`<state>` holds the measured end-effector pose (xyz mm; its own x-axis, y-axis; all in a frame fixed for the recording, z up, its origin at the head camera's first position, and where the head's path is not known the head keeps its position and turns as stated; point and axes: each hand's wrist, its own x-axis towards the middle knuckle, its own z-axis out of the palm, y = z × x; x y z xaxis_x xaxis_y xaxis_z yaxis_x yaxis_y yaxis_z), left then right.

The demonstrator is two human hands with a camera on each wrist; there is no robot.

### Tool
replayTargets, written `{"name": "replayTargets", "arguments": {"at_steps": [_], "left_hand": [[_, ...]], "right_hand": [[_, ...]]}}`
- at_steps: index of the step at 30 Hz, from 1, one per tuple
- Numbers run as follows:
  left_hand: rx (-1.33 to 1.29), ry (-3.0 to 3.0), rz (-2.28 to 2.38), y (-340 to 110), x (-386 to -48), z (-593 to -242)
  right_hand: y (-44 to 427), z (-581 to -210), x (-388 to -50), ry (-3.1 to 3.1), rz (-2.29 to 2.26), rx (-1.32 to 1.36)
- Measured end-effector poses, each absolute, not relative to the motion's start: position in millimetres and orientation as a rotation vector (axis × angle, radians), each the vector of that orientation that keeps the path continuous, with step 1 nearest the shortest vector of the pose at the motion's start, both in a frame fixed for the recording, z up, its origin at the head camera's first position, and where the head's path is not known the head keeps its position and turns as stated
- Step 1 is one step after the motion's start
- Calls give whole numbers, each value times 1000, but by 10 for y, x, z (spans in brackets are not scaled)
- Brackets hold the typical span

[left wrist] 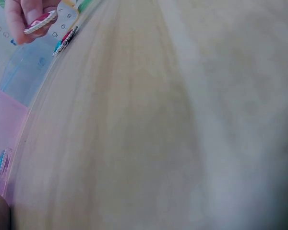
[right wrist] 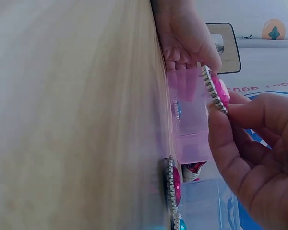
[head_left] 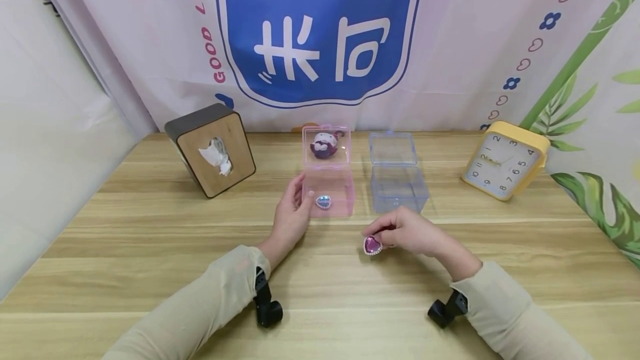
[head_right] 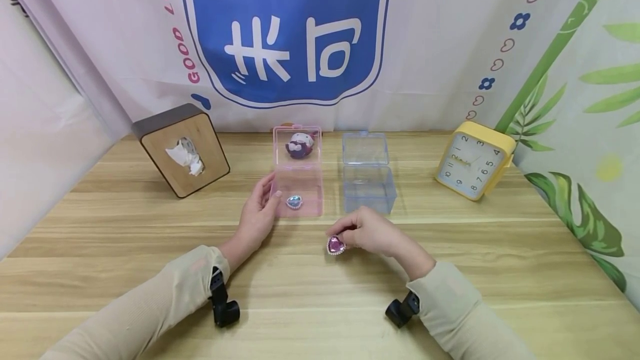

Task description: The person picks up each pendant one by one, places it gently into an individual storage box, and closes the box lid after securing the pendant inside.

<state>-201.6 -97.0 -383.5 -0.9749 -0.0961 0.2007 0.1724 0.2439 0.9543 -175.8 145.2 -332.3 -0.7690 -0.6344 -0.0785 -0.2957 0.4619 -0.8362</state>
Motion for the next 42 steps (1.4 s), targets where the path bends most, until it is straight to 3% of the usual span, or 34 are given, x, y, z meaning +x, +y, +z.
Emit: {"name": "replayTargets", "arguments": {"at_steps": [23, 42], "left_hand": [[-74, -2304, -1805, -973, -2019, -3835], [-107, -2279, -1804, -980, -2017, -3845]], "right_hand": [[1300, -3126, -1930, 2511, -1410, -599], [962, -3124, -2151, 2514, -1487, -613]]}}
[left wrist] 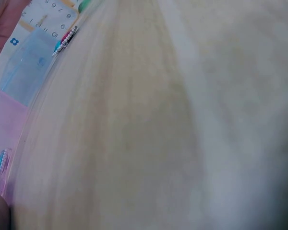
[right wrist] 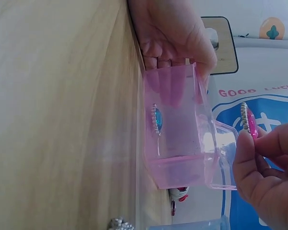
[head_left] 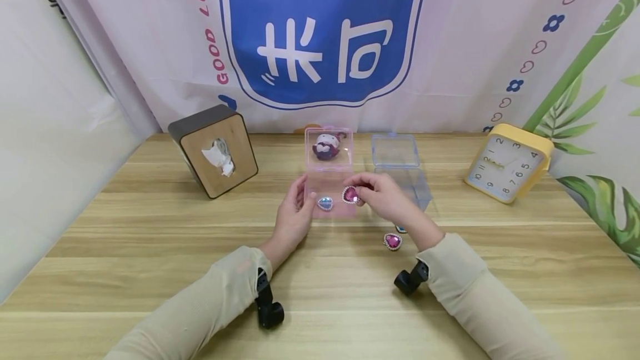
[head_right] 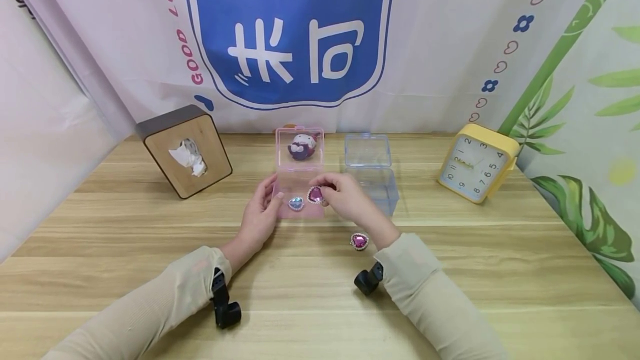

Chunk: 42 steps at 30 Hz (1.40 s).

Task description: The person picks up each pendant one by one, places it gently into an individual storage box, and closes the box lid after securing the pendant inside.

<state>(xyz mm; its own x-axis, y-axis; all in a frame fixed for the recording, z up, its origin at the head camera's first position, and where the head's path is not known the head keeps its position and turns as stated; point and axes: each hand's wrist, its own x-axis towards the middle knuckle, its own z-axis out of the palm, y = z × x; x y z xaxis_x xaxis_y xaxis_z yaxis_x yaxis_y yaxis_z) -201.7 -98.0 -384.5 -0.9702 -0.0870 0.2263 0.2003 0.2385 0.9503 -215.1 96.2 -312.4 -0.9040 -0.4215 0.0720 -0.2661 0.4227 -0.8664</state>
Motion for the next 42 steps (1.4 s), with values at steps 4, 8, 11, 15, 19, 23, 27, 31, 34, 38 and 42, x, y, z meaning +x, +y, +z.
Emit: {"name": "replayTargets", "arguments": {"at_steps": [4, 8, 11, 15, 19, 23, 27, 31, 34, 38, 42], "left_hand": [[-116, -2272, -1813, -985, -2026, -3850], [-105, -2281, -1817, -979, -2019, -3832], [-109, -2272, -1822, -975, -2019, -3822], [-114, -2266, -1824, -975, -2023, -3821], [-106, -2280, -1824, -976, -2020, -3815], [-98, -2286, -1833, -980, -2015, -3806], [-85, -2289, -1831, -984, -2010, -3802], [-85, -2290, -1824, -989, -2008, -3810], [-87, -2294, -1817, -989, -2005, -3818], [-91, -2292, -1811, -985, -2003, -3824], [-80, -2296, -1809, -983, -2003, -3821]], "right_hand": [[927, -3127, -2212, 2532, -1477, -594], [903, -3128, -2268, 2549, -1468, -598], [879, -3111, -2312, 2581, -1425, -583], [842, -3086, -2380, 2651, -1313, -585], [796, -3082, -2444, 2702, -1201, -672], [742, -3075, -2481, 2756, -1037, -821], [692, -3043, -2496, 2778, -824, -985], [654, -3022, -2508, 2756, -652, -1117], [639, -3035, -2516, 2740, -591, -1183], [639, -3063, -2524, 2734, -574, -1229], [656, -3076, -2522, 2756, -589, -1223]]}}
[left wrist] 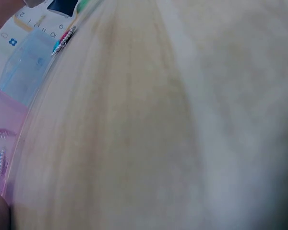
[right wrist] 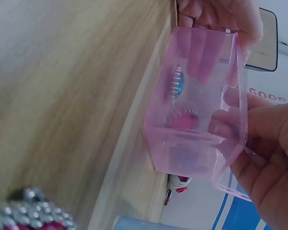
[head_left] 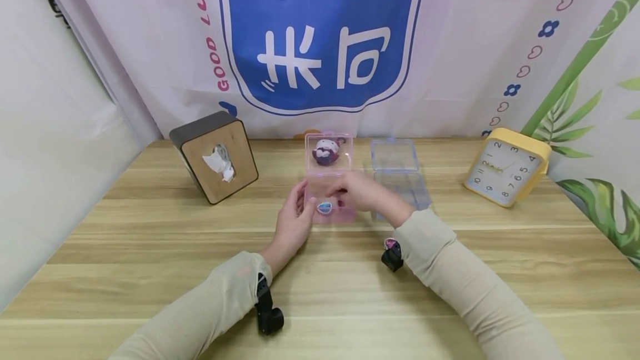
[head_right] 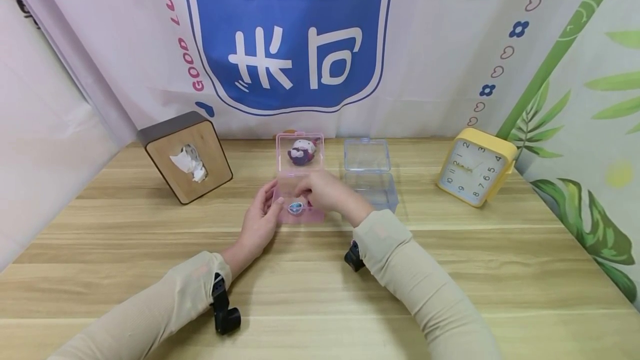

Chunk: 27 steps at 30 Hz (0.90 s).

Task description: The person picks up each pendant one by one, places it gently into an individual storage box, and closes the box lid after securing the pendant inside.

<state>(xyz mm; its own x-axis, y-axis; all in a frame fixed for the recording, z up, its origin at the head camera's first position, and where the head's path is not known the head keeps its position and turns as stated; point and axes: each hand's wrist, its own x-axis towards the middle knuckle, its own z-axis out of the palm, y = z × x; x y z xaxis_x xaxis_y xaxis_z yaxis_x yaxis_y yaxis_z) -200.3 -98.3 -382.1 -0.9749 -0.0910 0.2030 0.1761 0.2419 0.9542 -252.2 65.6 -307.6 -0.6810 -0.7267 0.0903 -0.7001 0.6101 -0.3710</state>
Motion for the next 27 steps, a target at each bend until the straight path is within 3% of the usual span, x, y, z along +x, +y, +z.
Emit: {"name": "replayTargets", "arguments": {"at_steps": [17, 27], "left_hand": [[-56, -2203, -1802, -959, -1969, -3783], [-433, -2096, -1577, -796, -1898, -3504]], "right_hand": [[1018, -2974, -2328, 2784, -935, -1071], [1363, -2987, -2113, 2775, -1061, -954]]}}
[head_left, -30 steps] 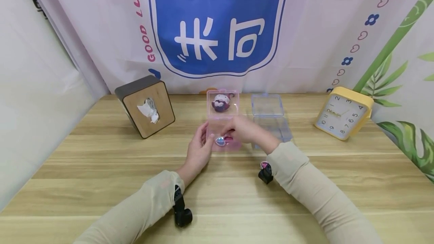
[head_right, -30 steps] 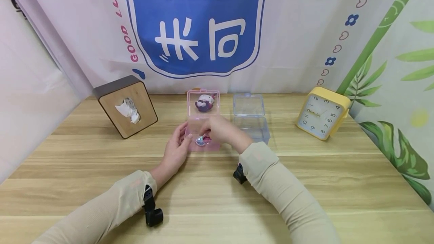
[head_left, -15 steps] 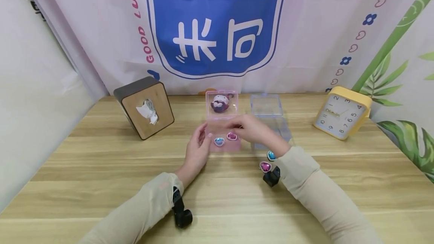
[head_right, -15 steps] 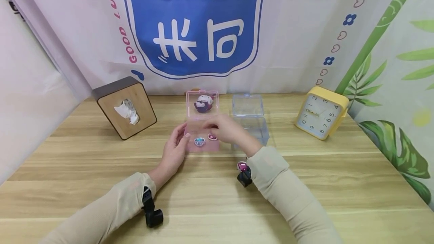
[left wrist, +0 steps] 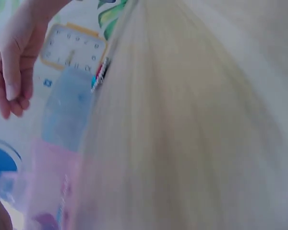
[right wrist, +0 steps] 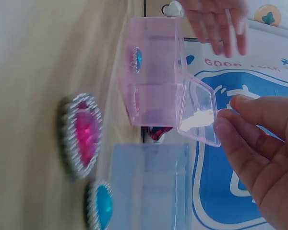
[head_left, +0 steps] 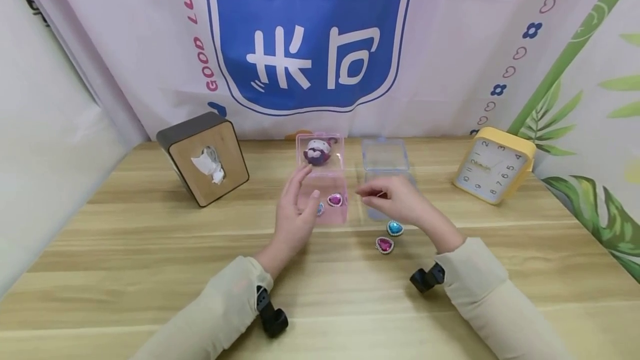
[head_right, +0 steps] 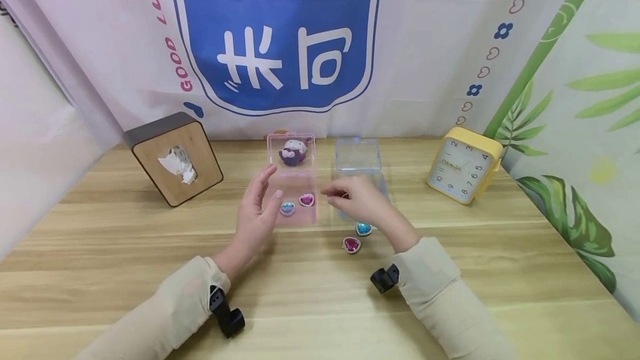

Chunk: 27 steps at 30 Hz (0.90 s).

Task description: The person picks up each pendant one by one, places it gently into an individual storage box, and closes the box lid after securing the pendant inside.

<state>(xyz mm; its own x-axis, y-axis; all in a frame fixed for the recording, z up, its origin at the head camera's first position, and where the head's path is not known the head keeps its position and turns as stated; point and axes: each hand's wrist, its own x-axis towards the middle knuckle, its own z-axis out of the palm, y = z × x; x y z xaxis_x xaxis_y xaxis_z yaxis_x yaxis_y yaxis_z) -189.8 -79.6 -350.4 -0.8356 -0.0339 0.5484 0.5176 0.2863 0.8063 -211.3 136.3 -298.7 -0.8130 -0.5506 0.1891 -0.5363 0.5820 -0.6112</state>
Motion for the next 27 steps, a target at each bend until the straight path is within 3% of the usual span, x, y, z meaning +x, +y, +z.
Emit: {"name": "replayTargets", "arguments": {"at_steps": [13, 27], "left_hand": [[-547, -2145, -1803, -312, -1885, -3432], [-419, -2301, -1995, 98, -2017, -3487]], "right_hand": [[1665, -3213, -1899, 2713, -1010, -885], [1802, -3460, -1753, 2754, -1023, -684]]}}
